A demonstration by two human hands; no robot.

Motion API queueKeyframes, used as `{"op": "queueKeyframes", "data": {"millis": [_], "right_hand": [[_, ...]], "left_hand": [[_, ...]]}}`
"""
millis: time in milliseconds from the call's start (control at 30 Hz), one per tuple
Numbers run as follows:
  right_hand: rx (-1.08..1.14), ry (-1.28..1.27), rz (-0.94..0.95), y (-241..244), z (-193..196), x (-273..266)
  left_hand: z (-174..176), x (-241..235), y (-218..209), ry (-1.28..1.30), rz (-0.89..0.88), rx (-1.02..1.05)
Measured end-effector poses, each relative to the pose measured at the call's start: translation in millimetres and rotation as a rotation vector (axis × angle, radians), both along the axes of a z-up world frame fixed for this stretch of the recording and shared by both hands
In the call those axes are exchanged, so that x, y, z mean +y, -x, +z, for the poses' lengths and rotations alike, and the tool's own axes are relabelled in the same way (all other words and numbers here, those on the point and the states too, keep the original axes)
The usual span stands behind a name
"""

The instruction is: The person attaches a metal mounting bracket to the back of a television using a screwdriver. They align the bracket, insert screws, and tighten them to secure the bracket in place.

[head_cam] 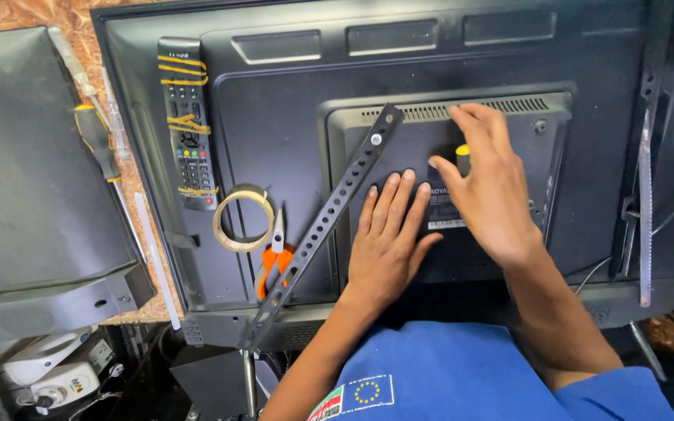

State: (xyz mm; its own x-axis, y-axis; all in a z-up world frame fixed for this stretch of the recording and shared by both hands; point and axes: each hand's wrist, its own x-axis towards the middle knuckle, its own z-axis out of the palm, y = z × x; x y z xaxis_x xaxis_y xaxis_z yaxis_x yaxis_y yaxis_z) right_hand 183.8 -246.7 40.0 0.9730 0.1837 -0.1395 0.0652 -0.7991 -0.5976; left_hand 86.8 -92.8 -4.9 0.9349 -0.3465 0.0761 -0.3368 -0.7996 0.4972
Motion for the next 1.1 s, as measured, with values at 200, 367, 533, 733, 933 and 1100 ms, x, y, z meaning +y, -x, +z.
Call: {"op": "queueKeyframes", "data": {"millis": [200, 367, 533, 733, 933, 1100], "right_hand": [[0.019, 0.114, -0.115, 9, 0, -20], [-0.014, 0.197, -0.147, 8, -6, -24], [-0.141, 0.255, 0.011, 7, -14, -35], [-0.141, 0.281, 0.065, 4, -19, -46], [-0.139, 0.225, 0.104, -1, -22, -55], [-0.126, 0.204, 0.098, -1, -24, -58]], "left_hand": [[1, 0, -3, -0.018, 0.121, 0.027], [-1, -2, -8, -0.013, 0.164, 0.017], [-7, -3, -6, -0.072, 0.172, 0.025], [-11, -5, -3, -0.128, 0.178, 0.028], [-13, -8, -5, -0.064, 0.220, -0.001], [15, -1, -35, 0.339, 0.254, 0.015]]}}
